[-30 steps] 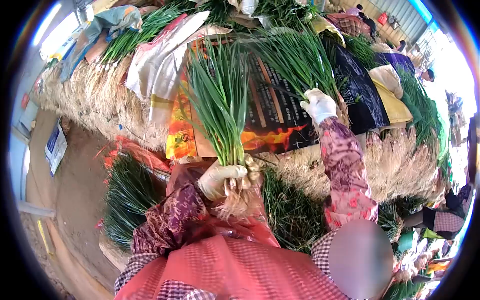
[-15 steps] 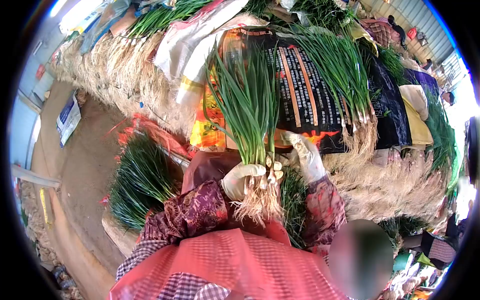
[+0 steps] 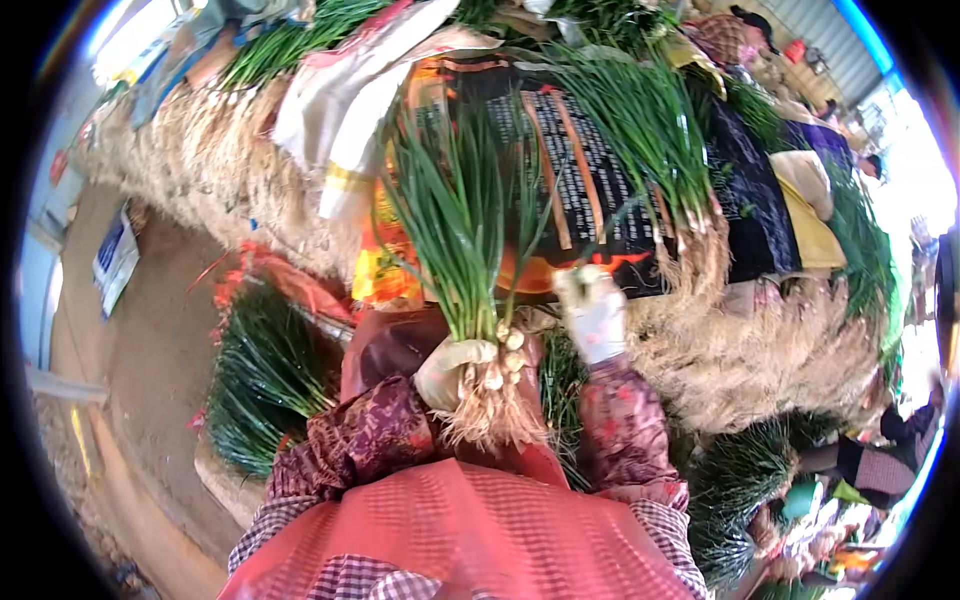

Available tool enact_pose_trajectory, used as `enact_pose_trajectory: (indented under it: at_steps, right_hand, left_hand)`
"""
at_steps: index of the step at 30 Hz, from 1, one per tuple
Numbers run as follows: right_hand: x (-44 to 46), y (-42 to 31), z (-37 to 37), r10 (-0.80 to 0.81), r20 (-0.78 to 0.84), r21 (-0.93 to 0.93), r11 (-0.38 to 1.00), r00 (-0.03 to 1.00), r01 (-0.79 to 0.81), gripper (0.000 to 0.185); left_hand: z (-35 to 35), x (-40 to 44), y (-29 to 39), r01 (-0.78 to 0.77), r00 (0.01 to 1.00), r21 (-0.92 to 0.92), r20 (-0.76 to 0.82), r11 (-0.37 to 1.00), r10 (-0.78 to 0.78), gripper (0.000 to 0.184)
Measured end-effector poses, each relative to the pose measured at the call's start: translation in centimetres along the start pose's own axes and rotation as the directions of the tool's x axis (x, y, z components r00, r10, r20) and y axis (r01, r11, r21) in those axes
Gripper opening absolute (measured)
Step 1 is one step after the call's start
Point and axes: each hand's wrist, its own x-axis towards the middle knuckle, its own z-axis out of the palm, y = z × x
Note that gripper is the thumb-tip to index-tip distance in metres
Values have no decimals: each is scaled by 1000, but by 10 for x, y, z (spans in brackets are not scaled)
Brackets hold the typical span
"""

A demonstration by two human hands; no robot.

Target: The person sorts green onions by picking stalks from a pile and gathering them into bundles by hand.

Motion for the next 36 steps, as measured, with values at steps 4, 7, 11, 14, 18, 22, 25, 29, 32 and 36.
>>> enact_pose_trajectory:
  at_steps: [4, 7, 11, 14, 18, 22, 25, 29, 32, 36]
  right_hand:
    - [-16, 51, -65, 275, 622, -350, 935, 733, -54, 27]
    - [2, 77, -83, 116, 539, -340, 936, 834, 90, 25]
    - [126, 65, -91, -110, 51, -692, 712, 993, 114, 47]
    - [155, 58, -74, 165, 225, -463, 885, 960, -44, 33]
    - [77, 21, -35, 227, 463, 244, 897, 857, -369, 21]
    - [17, 12, 8, -383, 262, -28, 914, 886, 404, 22]
    - [21, -14, -2, -269, 404, 96, 963, 874, 253, 22]
    - [22, -6, 5, -303, 271, 68, 953, 914, 296, 21]
    - [23, 12, 5, -394, 124, -284, 865, 911, 413, 16]
    - [16, 22, -20, 122, 456, 529, 760, 881, -379, 31]
  left_hand:
    - [-1, -3, 1, -31, 996, 22, -78, 999, 33, 36]
    - [-7, 1, 3, 12, 996, -7, -90, 1000, -12, 43]
    - [18, 9, -2, -35, 997, -46, -68, 998, 32, 40]
    - [9, 15, 7, -7, 1000, 1, -4, 1000, 7, 39]
    - [26, 23, 7, -29, 974, 269, -208, 963, 87, 36]
    - [25, 36, 1, 163, 909, 471, -413, 867, 53, 27]
    - [23, 25, 6, 51, 953, 433, -291, 900, 86, 25]
    - [28, 19, 17, -87, 983, 212, -142, 973, 119, 32]
    - [20, 10, 17, -23, 989, 156, -142, 987, 46, 30]
    - [2, -10, 11, -63, 991, 57, -116, 996, 69, 30]
